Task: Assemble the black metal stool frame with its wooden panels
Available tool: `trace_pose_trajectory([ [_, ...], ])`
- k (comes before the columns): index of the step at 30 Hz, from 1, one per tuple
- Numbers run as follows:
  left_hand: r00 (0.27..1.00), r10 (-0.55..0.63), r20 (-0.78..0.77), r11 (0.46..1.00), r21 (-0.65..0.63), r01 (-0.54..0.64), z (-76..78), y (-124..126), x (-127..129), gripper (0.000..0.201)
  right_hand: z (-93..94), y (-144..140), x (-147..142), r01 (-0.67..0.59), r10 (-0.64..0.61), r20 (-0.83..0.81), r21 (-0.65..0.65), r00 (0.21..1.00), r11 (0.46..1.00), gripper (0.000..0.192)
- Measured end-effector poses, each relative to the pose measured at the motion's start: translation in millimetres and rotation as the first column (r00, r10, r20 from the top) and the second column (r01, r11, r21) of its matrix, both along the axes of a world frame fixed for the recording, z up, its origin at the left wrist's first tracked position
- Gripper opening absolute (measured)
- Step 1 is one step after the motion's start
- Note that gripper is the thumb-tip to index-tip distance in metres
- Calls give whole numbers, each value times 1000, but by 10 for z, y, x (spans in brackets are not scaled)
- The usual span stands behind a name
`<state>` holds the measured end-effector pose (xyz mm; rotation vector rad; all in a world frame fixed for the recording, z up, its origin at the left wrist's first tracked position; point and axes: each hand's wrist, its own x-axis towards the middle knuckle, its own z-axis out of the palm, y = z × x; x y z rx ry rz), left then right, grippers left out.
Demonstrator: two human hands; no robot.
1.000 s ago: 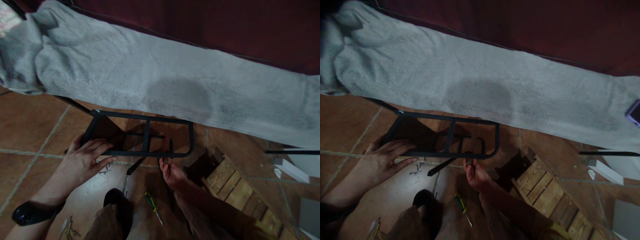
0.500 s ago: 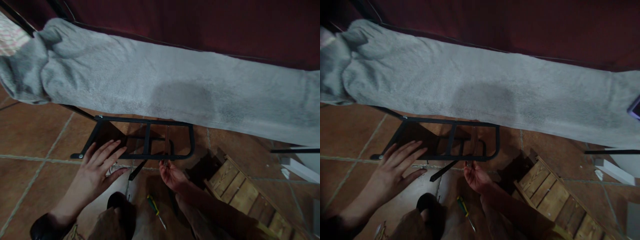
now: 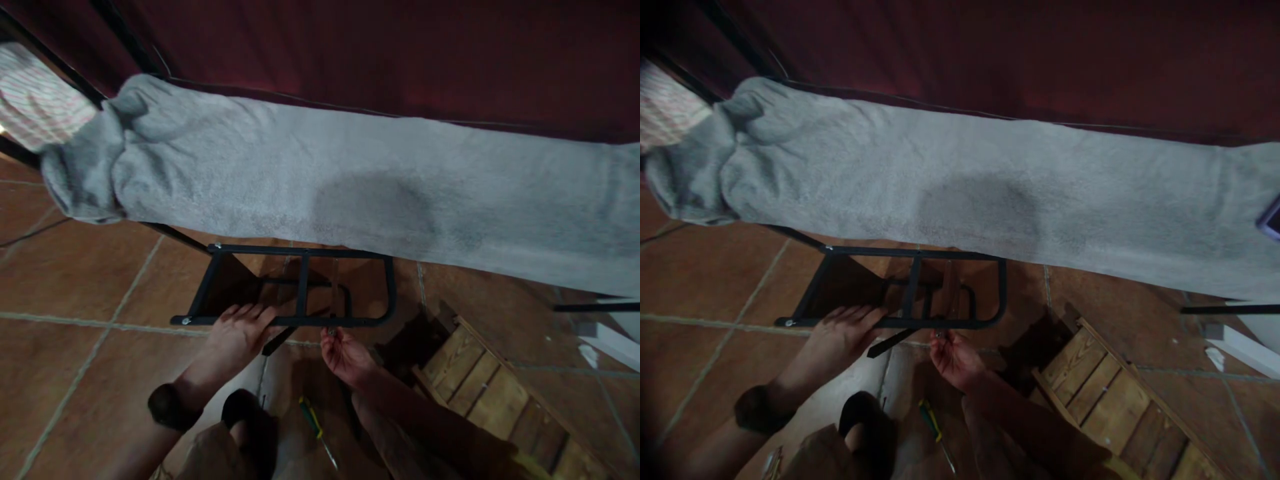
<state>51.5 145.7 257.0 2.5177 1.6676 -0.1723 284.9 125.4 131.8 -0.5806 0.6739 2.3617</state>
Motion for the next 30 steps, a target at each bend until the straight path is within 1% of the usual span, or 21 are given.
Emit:
trace_pose_trajectory([
  [2, 1000, -5, -28, 1000, -10, 5, -33, -4, -108, 28, 0, 1, -5, -8, 8, 7, -13, 1000, 1000, 25],
  [6, 999, 1, -51, 1000, 30, 1, -78, -63, -371, 31, -6, -2, 29, -9, 9, 8, -52, 1000, 999, 26],
  [10, 999, 31, -27, 998, 57, -29, -122, -73, -551, 33, -39, -8, 71, 13, -14, -16, -56, 1000, 998, 19],
  [14, 999, 7, 40, 999, 35, -9, -140, -63, -633, 35, -76, -5, 75, 14, -15, -10, -82, 1000, 997, 18],
  [19, 998, 0, 58, 999, 40, -2, -155, -83, -728, 35, -93, 0, 78, -6, 7, 7, -120, 1000, 993, 19],
  [22, 996, -20, 89, 999, 51, 16, -161, -96, -736, 38, -99, -5, 85, -5, 6, 9, -123, 1000, 992, 18],
  [25, 990, -44, 137, 998, 59, 36, -167, -99, -713, 41, -93, -9, 87, 0, 3, 26, -99, 1000, 995, 15],
  [30, 982, -15, 190, 999, 47, 6, -188, -97, -766, 33, -66, -1, 87, -9, 10, 45, -20, 999, 1000, 15],
])
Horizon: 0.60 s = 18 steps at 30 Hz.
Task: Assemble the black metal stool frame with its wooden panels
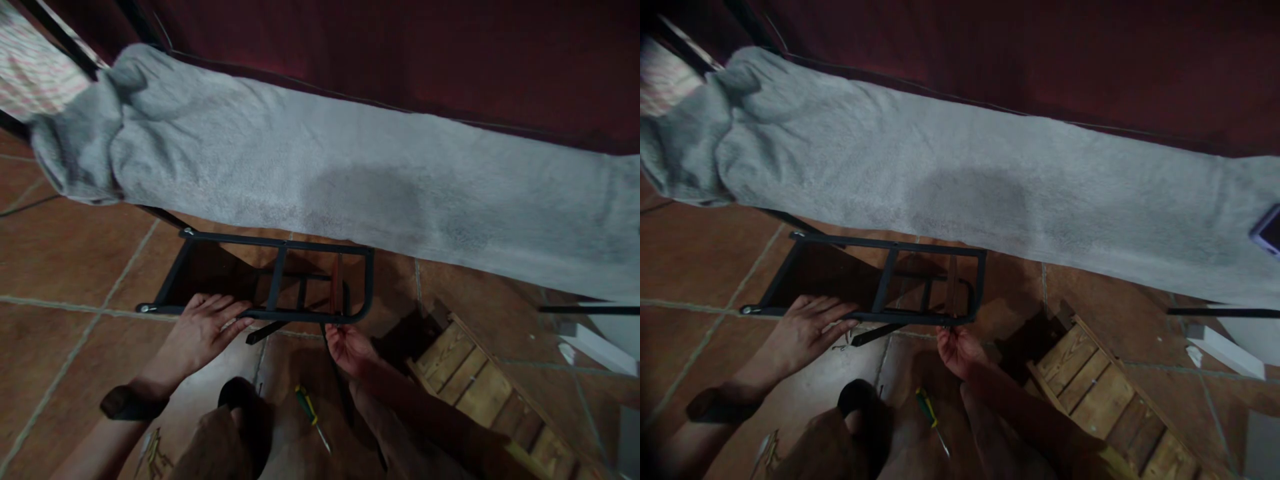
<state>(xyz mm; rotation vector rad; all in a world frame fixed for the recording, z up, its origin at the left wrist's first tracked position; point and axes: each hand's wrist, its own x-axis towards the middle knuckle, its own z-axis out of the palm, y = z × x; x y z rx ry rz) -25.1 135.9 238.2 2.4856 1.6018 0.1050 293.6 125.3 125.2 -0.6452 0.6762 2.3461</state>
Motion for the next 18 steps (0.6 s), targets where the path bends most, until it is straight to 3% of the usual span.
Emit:
trace_pose_trajectory([
  [10, 998, 47, 37, 993, -107, -43, 88, -39, 33, 41, 31, 35, 51, -27, 26, -4, -48, 1000, 999, 18],
  [18, 999, 45, -5, 993, -109, -45, 185, -57, 135, 47, 102, 2, 24, 76, -81, 211, 33, 974, 997, 15],
])
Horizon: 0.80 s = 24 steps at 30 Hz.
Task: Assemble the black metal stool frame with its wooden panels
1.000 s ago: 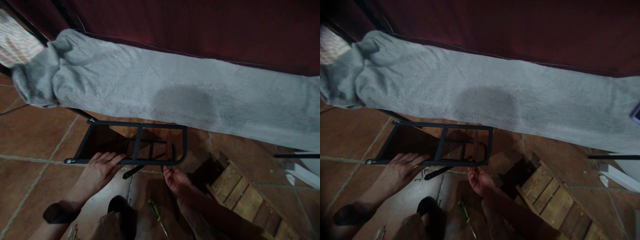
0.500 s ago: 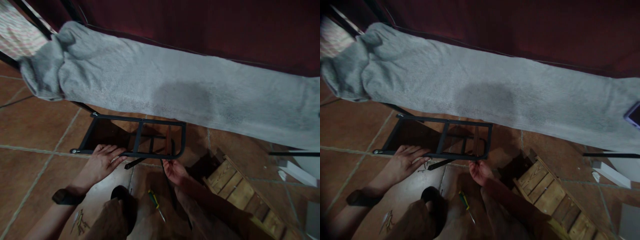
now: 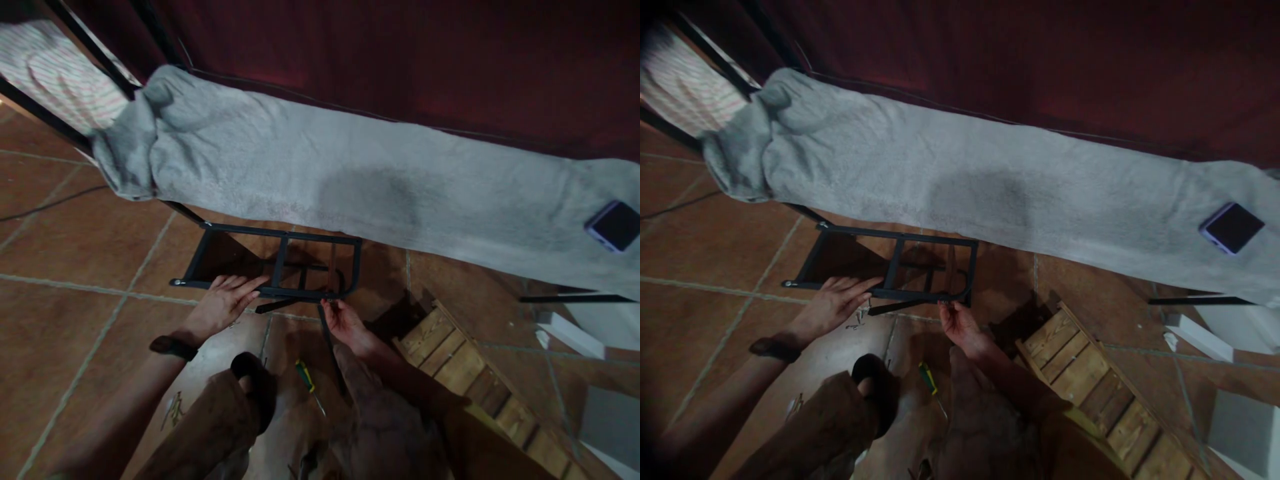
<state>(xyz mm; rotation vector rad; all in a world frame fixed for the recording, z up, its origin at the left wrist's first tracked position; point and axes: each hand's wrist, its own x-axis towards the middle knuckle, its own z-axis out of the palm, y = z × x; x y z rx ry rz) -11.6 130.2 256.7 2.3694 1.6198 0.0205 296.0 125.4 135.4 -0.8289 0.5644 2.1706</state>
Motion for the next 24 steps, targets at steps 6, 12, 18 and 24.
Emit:
trace_pose_trajectory([
  [6, 999, -14, -36, 1000, 20, 15, -12, -23, -2, 43, 80, 13, -15, -8, -12, 174, 113, 985, 994, 22],
  [12, 996, 68, -55, 994, 86, -63, 5, -97, 111, 40, 327, 126, 41, -71, 33, 204, 184, 978, 980, 27],
  [18, 990, 132, -37, 989, 75, -129, 57, -119, 215, 36, 627, 123, 197, -168, 112, 180, 333, 977, 928, 16],
  [24, 994, 109, 12, 992, 67, -110, 67, -89, 239, 36, 696, 108, 212, -115, 62, 146, 386, 987, 915, 11],
])
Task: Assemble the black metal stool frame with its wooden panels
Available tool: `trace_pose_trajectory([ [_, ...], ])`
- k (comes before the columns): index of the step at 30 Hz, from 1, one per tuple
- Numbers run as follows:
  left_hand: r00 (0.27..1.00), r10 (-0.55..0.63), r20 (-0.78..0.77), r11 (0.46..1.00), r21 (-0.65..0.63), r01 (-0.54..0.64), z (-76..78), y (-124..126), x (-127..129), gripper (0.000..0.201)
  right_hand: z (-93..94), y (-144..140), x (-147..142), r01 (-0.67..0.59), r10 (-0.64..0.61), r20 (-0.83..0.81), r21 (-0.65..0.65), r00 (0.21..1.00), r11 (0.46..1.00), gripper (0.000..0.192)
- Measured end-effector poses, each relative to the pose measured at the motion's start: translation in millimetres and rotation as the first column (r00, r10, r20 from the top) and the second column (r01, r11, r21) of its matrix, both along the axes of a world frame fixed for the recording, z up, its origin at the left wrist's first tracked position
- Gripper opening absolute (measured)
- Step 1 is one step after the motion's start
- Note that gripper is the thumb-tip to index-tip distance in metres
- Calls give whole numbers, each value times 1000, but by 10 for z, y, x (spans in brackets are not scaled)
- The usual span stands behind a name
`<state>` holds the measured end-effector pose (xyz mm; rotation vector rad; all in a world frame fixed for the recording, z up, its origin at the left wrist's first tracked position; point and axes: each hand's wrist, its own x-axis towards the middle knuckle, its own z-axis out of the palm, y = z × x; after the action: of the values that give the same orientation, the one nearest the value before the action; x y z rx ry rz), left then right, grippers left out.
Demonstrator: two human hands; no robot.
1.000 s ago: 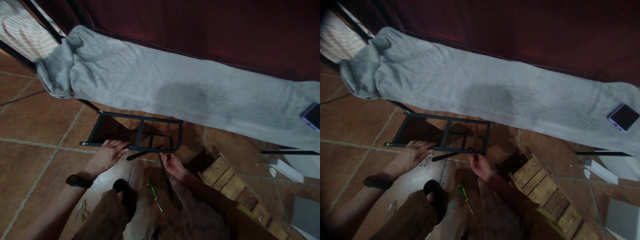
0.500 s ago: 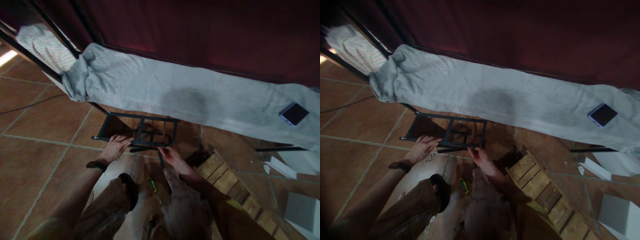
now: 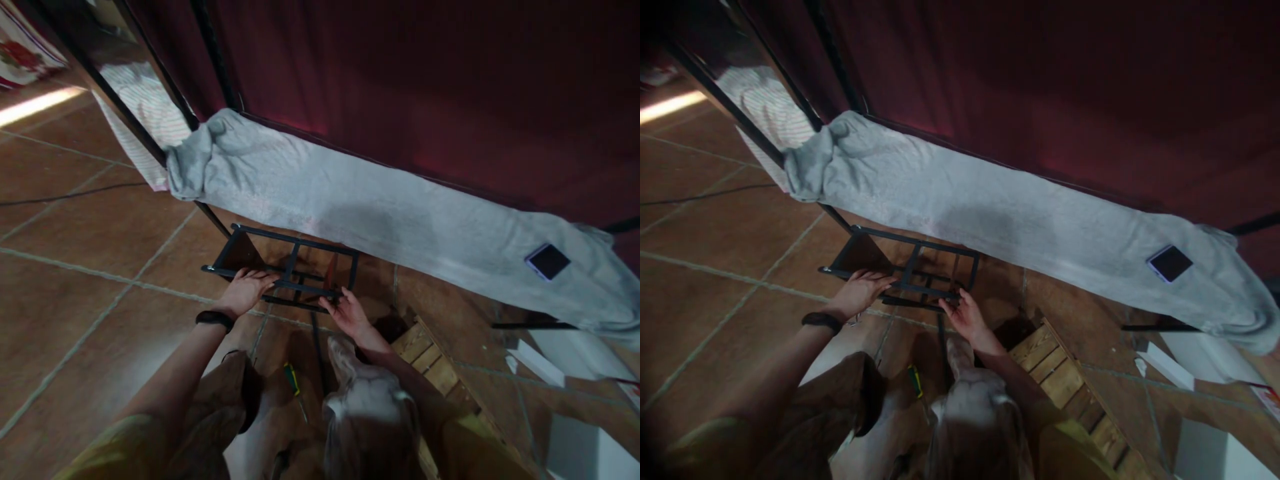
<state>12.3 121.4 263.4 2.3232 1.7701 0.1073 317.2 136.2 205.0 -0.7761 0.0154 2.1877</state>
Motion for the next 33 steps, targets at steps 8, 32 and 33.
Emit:
trace_pose_trajectory([
  [8, 1000, 13, -25, 1000, 4, -13, 12, -33, 29, 37, 4, 85, -130, -48, 47, 236, -2, 971, 999, 10],
  [32, 983, -128, 135, 989, 94, 116, -201, 15, 1461, 37, 22, 64, -55, -138, 133, 65, 67, 989, 988, 15],
  [33, 981, -131, 146, 989, 92, 118, -217, 26, 1472, 35, 14, 59, -27, -175, 169, 68, 88, 983, 981, 16],
])
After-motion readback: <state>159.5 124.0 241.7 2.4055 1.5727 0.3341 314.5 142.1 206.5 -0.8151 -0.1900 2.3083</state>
